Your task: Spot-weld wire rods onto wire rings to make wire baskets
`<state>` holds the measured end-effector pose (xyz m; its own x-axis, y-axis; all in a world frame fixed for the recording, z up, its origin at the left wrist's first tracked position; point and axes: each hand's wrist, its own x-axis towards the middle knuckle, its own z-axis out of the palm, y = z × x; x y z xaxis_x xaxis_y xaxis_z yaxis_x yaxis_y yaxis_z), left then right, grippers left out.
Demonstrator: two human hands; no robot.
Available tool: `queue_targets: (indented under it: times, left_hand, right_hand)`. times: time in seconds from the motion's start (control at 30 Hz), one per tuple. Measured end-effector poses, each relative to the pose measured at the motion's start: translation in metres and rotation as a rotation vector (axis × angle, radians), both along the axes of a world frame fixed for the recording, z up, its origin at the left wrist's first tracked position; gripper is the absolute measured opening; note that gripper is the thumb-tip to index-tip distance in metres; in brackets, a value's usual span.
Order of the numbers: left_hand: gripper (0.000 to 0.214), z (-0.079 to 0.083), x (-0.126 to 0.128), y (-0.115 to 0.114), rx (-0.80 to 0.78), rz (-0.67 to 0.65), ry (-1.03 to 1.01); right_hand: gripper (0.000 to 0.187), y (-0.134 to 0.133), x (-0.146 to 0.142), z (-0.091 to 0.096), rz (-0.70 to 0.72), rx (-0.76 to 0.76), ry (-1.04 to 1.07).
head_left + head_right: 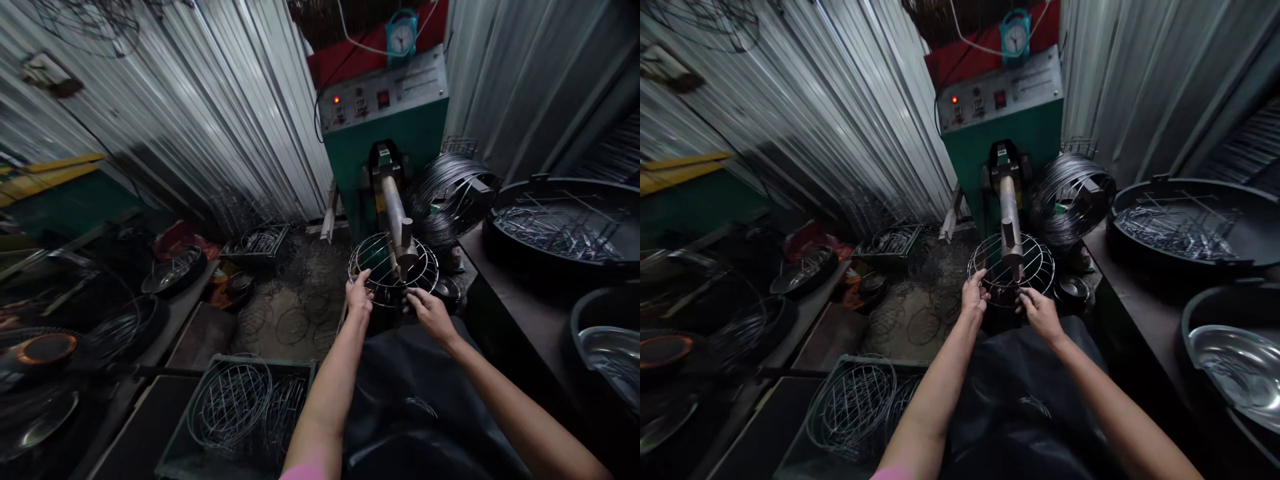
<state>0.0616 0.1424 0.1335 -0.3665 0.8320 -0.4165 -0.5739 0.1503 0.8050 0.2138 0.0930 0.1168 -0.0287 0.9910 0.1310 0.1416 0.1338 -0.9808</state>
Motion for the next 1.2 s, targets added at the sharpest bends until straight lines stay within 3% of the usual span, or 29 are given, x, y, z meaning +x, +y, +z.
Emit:
queue_targets:
  times: [0.53, 0.63, 0.73, 0.8, 0.87, 0.93, 1.0, 1.1, 1.2]
  left_hand:
    - [0.042, 0.004, 0.007, 0.002, -0.127, 0.064, 0.000]
    - [0.042, 0.003, 0.002, 0.000, -0.161, 0.025, 0.017]
    - [0.045, 0.002, -0.015, -0.001, -0.203, -0.095, -0.002]
    - [0.048, 0.002, -0.031, 0.004, -0.236, -0.145, 0.017]
    - [0.046, 0.004, -0.043, 0.011, -0.260, -0.187, 0.089]
    - [0.041, 0.007, -0.050, 0.019, -0.275, -0.238, 0.161]
    - [0.038, 0.011, -0.050, 0.024, -0.282, -0.282, 0.200]
    - [0.034, 0.013, -0.047, 0.026, -0.265, -0.309, 0.215]
    - [0.032, 0.011, -0.045, 0.024, -0.239, -0.314, 0.203]
  right_hand:
    - [0.031, 0.014, 0.003, 0.005, 0.089, 0.010, -0.067]
    - [0.030, -0.001, 0.012, 0.004, 0.023, 0.107, -0.176]
    - [0.029, -0.032, 0.035, -0.013, -0.070, 0.236, -0.360]
    - [0.022, -0.057, 0.049, -0.034, 0.037, 0.177, -0.534]
    - [0.016, -0.080, 0.055, -0.056, 0.267, 0.028, -0.736]
    - [0.015, -0.097, 0.047, -0.075, 0.492, -0.109, -0.946]
    - [0.015, -0.106, 0.030, -0.087, 0.628, -0.193, -1.107]
    - [0.017, -0.110, 0.006, -0.093, 0.683, -0.231, -1.190]
    - [0.020, -0.109, 0.005, -0.091, 0.677, -0.223, -1.164]
